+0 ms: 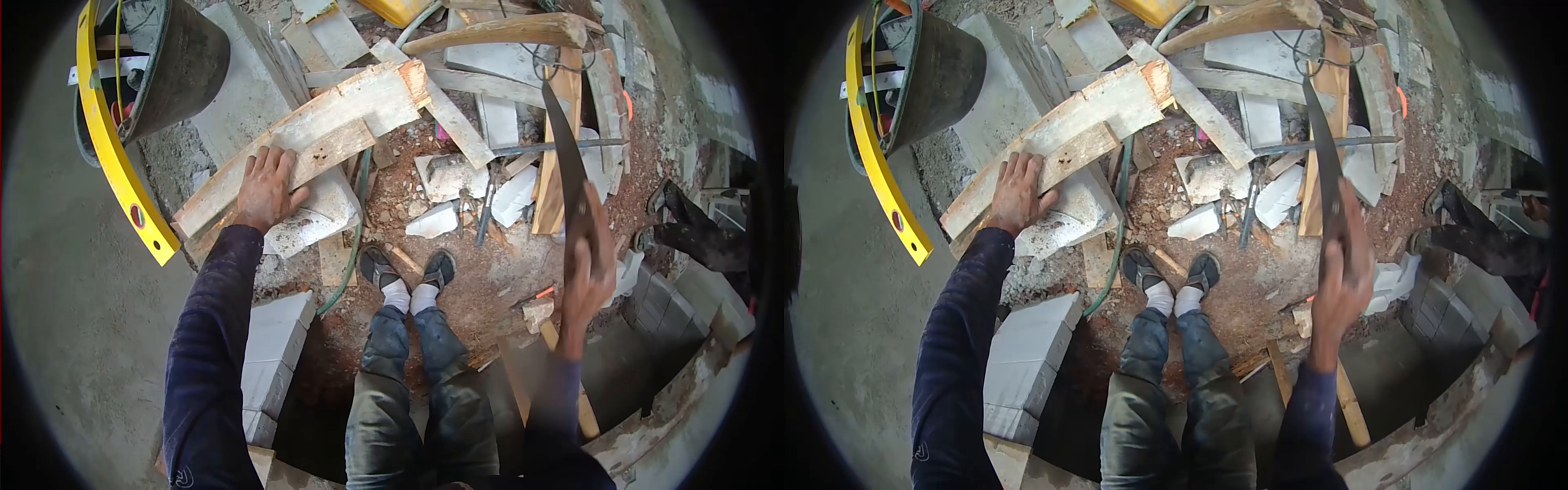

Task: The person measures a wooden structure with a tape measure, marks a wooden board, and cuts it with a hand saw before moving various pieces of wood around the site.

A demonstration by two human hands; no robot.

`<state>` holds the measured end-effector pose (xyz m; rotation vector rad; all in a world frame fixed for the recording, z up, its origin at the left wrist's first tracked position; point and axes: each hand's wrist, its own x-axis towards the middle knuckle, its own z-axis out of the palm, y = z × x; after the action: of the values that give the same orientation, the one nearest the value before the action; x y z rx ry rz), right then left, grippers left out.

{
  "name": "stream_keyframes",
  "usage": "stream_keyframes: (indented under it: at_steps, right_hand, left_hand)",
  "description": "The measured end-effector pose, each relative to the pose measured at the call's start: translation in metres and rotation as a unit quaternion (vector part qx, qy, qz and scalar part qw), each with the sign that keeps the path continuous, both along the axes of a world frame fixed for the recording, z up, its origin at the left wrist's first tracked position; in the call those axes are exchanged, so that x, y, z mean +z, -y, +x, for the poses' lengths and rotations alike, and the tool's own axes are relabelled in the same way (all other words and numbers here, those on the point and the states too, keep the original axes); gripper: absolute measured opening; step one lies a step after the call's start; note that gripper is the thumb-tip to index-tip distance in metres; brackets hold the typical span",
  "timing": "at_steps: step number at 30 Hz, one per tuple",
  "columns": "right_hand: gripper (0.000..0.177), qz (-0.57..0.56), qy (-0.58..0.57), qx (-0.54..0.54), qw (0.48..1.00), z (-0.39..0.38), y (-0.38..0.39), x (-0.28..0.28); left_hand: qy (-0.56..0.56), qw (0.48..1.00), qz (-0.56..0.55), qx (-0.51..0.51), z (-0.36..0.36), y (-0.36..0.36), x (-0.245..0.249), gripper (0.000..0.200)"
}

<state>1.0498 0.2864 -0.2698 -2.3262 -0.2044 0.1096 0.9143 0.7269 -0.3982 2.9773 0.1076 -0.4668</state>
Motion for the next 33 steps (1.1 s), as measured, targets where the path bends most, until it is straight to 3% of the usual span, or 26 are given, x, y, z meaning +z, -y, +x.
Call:
stream_keyframes:
  at_steps: [4, 7, 8, 10, 11, 13, 15, 17, 19, 22, 28, 30, 33]
  right_hand:
    - [0.056, -0.049, -0.031, 0.042, 0.997, -0.058, 0.027, 0.058]
    - [0.073, 0.013, -0.183, -0.111, 0.977, -0.093, 0.032, 0.084]
    - [0.073, 0.017, -0.181, -0.113, 0.977, -0.116, 0.048, 0.085]
    - [0.051, 0.203, -0.230, -0.132, 0.942, -0.154, 0.082, 0.073]
    - [0.051, 0.204, -0.231, -0.134, 0.942, -0.144, 0.059, 0.077]
    - [0.054, -0.056, -0.186, 0.002, 0.981, -0.107, -0.019, 0.087]
    - [0.059, 0.075, -0.210, -0.012, 0.975, -0.105, -0.036, 0.057]
    - [0.060, 0.123, -0.176, 0.057, 0.975, -0.115, -0.024, -0.004]
    - [0.056, 0.183, -0.143, 0.053, 0.971, -0.113, -0.045, -0.056]
    - [0.047, 0.231, -0.227, 0.012, 0.946, -0.120, -0.067, -0.112]
    - [0.052, 0.263, -0.240, 0.035, 0.934, -0.127, -0.078, -0.116]
    - [0.053, 0.250, -0.146, 0.051, 0.956, -0.131, -0.076, -0.114]
    - [0.052, 0.293, -0.198, 0.016, 0.935, -0.139, -0.072, -0.117]
  left_hand:
    - [0.004, 1.000, 0.000, -0.004, -0.002, 0.001, 0.002, 0.063]
    - [0.007, 1.000, 0.012, -0.005, 0.001, 0.001, 0.004, 0.063]
    - [-0.008, 1.000, 0.001, 0.001, 0.001, 0.001, 0.005, 0.062]
    - [-0.023, 1.000, -0.010, 0.007, 0.003, 0.001, 0.007, 0.062]
    - [-0.023, 1.000, -0.009, 0.005, 0.003, 0.001, 0.005, 0.062]
    - [0.006, 1.000, -0.004, 0.000, 0.000, 0.000, 0.001, 0.060]
    - [0.014, 1.000, -0.001, -0.004, 0.001, 0.000, -0.002, 0.059]
    - [0.018, 1.000, 0.003, -0.005, -0.001, -0.001, -0.004, 0.059]
    - [0.027, 1.000, 0.005, -0.007, -0.002, -0.002, -0.006, 0.059]
    - [0.022, 1.000, 0.003, -0.009, -0.003, -0.004, -0.009, 0.059]
    - [0.024, 1.000, 0.016, -0.008, -0.004, -0.002, -0.007, 0.061]
    - [0.013, 1.000, 0.011, -0.008, -0.002, -0.002, -0.007, 0.061]
    - [0.021, 1.000, 0.020, -0.011, -0.004, -0.004, -0.010, 0.061]
